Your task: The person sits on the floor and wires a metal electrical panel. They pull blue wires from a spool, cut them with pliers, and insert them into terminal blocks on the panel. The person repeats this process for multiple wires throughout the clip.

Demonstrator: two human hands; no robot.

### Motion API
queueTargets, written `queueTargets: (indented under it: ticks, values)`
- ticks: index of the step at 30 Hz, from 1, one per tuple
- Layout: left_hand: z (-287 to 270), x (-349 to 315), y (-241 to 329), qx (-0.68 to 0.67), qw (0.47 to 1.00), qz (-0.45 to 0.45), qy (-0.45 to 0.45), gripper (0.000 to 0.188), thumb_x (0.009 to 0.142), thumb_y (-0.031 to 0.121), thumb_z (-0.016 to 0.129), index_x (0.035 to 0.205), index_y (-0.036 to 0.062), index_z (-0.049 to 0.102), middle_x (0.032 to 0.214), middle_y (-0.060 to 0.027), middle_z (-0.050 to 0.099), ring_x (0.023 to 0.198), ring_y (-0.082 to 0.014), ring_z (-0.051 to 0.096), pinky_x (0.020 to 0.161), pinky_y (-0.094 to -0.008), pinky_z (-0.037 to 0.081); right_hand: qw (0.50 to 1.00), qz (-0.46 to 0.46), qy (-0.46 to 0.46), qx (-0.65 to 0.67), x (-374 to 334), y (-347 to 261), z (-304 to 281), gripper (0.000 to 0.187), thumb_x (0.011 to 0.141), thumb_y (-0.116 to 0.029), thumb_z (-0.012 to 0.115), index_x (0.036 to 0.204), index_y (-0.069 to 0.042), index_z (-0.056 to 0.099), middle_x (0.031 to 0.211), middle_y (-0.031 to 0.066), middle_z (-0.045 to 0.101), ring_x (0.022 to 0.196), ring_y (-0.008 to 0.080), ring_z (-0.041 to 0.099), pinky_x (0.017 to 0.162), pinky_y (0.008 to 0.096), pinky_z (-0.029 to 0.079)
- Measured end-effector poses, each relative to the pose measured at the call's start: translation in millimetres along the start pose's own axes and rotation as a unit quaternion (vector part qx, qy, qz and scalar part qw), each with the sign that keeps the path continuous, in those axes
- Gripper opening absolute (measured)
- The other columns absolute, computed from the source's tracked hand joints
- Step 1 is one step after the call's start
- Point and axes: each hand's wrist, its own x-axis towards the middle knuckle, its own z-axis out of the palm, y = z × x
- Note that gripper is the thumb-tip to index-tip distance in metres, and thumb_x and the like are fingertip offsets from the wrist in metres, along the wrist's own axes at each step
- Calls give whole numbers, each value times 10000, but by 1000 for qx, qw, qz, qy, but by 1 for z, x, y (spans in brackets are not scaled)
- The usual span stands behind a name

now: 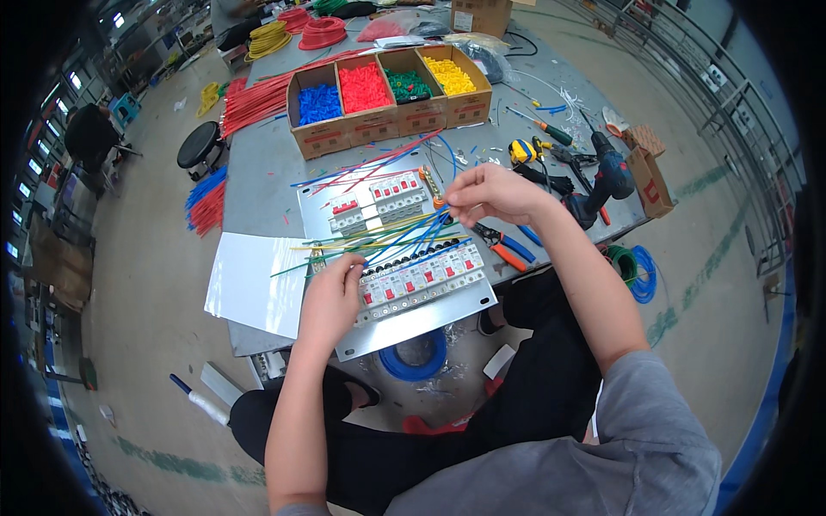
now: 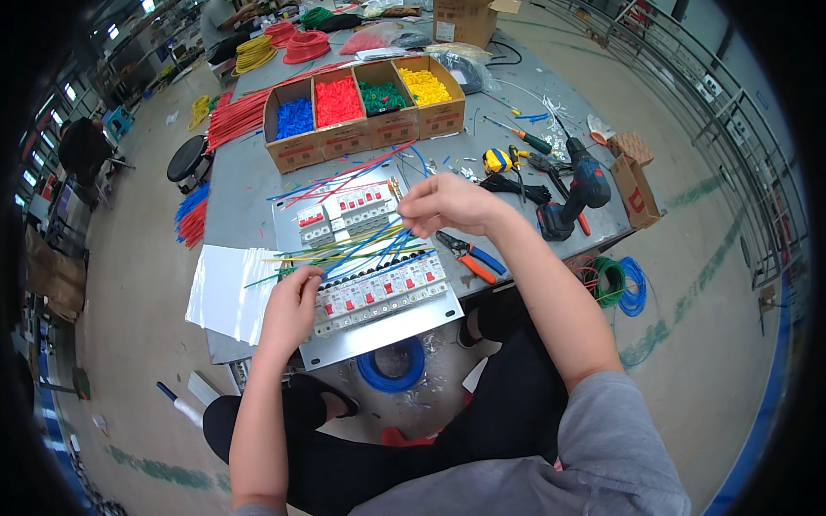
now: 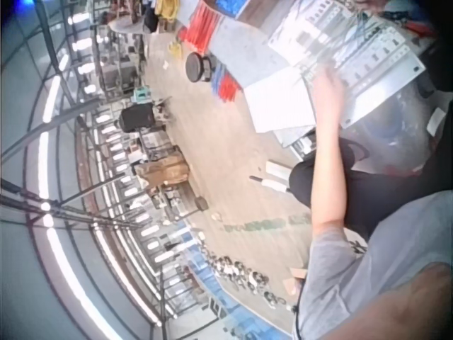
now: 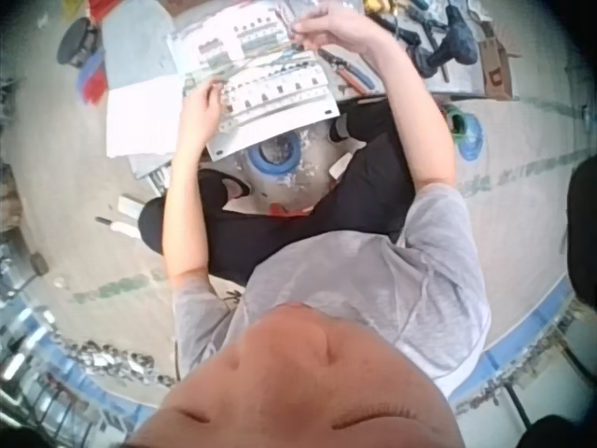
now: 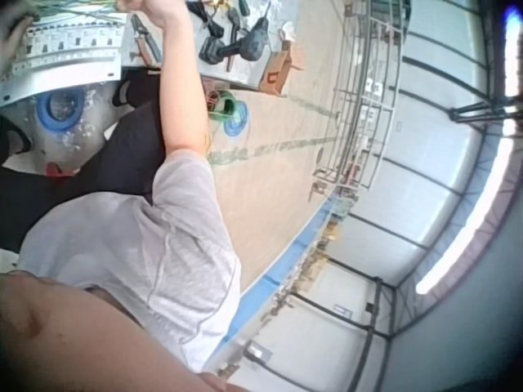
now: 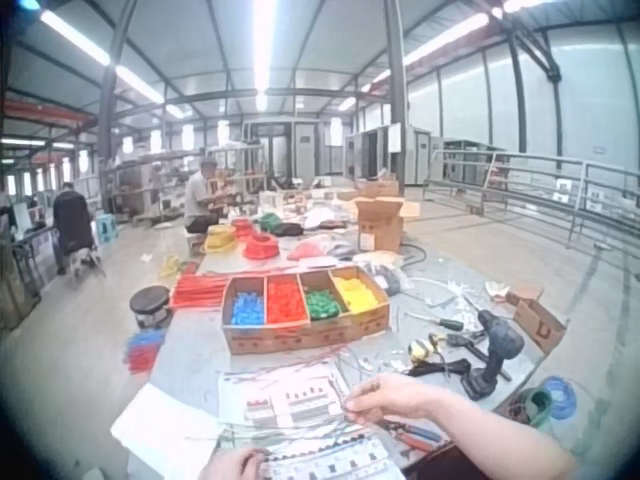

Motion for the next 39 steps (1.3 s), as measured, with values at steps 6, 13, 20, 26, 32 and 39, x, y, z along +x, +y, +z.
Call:
queueTargets:
  ticks: [6, 13, 20, 26, 32, 39]
  values:
    - [28, 10, -28, 102, 992, 80, 10, 171, 995, 111, 596, 1032, -27, 690, 1002, -182, 675, 972, -385, 641, 886, -440, 522, 896, -5, 35, -442, -8, 14, 2, 224, 907, -172, 767, 1058, -7, 777, 885, 100, 768, 799, 186, 714, 755, 338, 568]
    - [38, 13, -22, 84, 995, 44, -19, 180, 961, 143, 617, 1020, 5, 717, 994, -157, 653, 973, -342, 631, 864, -426, 519, 877, -1, -15, -480, 1, 50, -6, 201, 949, -172, 713, 1069, -18, 760, 1005, 140, 718, 978, 241, 683, 882, 371, 542]
    - [41, 12, -7, 102, 991, 89, -18, 195, 942, 182, 666, 1032, 24, 736, 961, -134, 653, 949, -337, 637, 859, -431, 515, 885, -10, -28, -464, -3, 45, 1, 226, 965, -167, 664, 1097, -6, 753, 1025, 151, 739, 963, 250, 701, 877, 379, 555]
    - [43, 12, -13, 122, 989, 85, -18, 189, 931, 200, 691, 1022, 42, 739, 942, -125, 642, 954, -326, 628, 875, -441, 502, 872, -38, -48, -486, 1, 47, 1, 251, 962, -175, 657, 1126, -13, 757, 1033, 155, 742, 982, 266, 706, 905, 384, 550]
    - [41, 7, -11, 126, 989, 78, -13, 220, 940, 239, 687, 1041, 50, 738, 975, -133, 628, 998, -325, 604, 915, -446, 481, 883, -27, -33, -468, 4, 46, 7, 281, 984, -206, 629, 1167, -20, 735, 1082, 158, 743, 1008, 290, 705, 916, 393, 542]
    - [43, 10, -7, 145, 985, 89, -5, 257, 966, 278, 675, 1069, 50, 735, 1013, -128, 618, 1030, -317, 595, 970, -435, 426, 871, -25, 52, -487, 24, 49, -5, 282, 979, -203, 650, 1221, -77, 719, 1118, 179, 745, 1069, 336, 705, 919, 427, 548]
